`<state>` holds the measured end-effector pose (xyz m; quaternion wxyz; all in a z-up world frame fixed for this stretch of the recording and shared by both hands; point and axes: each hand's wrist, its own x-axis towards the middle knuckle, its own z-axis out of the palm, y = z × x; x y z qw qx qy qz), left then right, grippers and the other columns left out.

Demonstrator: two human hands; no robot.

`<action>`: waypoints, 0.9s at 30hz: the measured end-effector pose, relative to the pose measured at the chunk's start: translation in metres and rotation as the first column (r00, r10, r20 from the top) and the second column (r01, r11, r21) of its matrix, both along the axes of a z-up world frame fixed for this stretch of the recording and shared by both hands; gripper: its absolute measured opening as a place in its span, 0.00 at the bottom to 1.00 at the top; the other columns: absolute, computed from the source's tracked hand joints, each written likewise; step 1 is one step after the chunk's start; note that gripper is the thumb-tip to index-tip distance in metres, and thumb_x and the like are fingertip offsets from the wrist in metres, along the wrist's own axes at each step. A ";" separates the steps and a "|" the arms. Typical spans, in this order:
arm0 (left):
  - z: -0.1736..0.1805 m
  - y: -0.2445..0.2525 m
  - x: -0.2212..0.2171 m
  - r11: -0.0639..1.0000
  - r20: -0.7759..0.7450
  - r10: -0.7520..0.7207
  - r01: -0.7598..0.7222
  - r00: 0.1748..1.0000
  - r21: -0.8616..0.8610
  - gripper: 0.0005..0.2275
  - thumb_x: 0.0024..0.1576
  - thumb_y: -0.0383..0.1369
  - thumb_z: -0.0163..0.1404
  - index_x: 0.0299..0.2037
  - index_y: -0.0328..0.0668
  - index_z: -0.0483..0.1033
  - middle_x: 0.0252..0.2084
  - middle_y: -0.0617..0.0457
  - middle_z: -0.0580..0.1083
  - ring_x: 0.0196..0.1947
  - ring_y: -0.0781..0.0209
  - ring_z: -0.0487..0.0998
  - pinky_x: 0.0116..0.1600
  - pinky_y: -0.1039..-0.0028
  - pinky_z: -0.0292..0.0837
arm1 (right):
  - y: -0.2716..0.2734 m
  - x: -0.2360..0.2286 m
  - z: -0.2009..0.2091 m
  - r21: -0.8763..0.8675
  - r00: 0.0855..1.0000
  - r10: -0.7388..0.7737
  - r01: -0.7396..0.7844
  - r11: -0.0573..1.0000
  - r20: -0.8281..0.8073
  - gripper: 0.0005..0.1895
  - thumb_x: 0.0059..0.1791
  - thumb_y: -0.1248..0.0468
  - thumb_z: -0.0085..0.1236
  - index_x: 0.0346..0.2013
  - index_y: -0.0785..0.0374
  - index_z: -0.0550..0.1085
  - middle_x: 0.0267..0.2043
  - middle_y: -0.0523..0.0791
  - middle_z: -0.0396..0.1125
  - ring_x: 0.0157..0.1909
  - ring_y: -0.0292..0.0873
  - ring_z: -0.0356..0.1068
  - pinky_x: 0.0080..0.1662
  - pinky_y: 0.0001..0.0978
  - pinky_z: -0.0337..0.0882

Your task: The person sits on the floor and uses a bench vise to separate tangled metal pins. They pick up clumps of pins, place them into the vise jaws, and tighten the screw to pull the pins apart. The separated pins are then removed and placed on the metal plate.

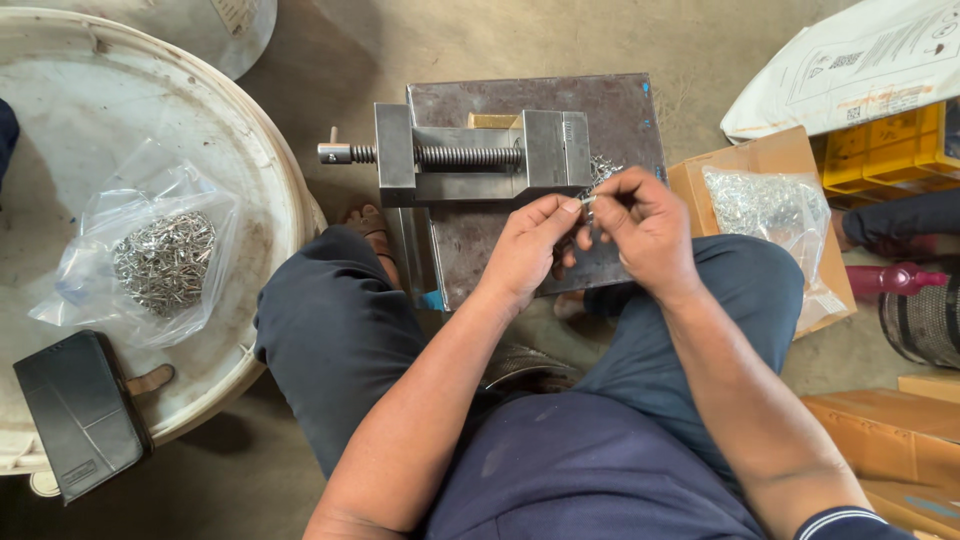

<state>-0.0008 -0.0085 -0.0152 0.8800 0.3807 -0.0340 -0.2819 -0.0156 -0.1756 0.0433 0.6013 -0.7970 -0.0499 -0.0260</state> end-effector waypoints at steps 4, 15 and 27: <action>0.005 0.001 0.001 0.993 -0.022 0.044 -0.042 0.999 0.107 0.12 0.64 0.42 0.49 0.41 0.41 0.77 0.29 0.58 0.75 0.22 0.72 0.69 0.25 0.80 0.63 | 0.003 0.028 0.018 -0.386 0.949 0.030 0.099 0.917 0.313 0.05 0.56 0.68 0.60 0.43 0.67 0.74 0.39 0.44 0.67 0.39 0.35 0.67 0.42 0.28 0.68; 0.007 0.001 0.003 0.985 -0.016 0.042 -0.039 0.999 0.168 0.12 0.60 0.42 0.54 0.40 0.40 0.78 0.28 0.57 0.75 0.22 0.72 0.68 0.26 0.79 0.64 | 0.018 0.059 0.037 -0.512 0.927 0.160 0.039 0.858 0.340 0.04 0.55 0.69 0.62 0.44 0.66 0.76 0.39 0.46 0.68 0.37 0.38 0.70 0.40 0.29 0.71; -0.003 -0.004 0.001 0.990 -0.050 0.076 -0.070 0.996 0.123 0.10 0.63 0.39 0.51 0.39 0.41 0.78 0.27 0.59 0.75 0.22 0.72 0.69 0.25 0.80 0.63 | -0.018 0.035 0.009 -0.498 0.930 0.063 0.136 0.856 0.363 0.07 0.57 0.69 0.64 0.49 0.67 0.78 0.39 0.45 0.68 0.38 0.37 0.68 0.41 0.27 0.68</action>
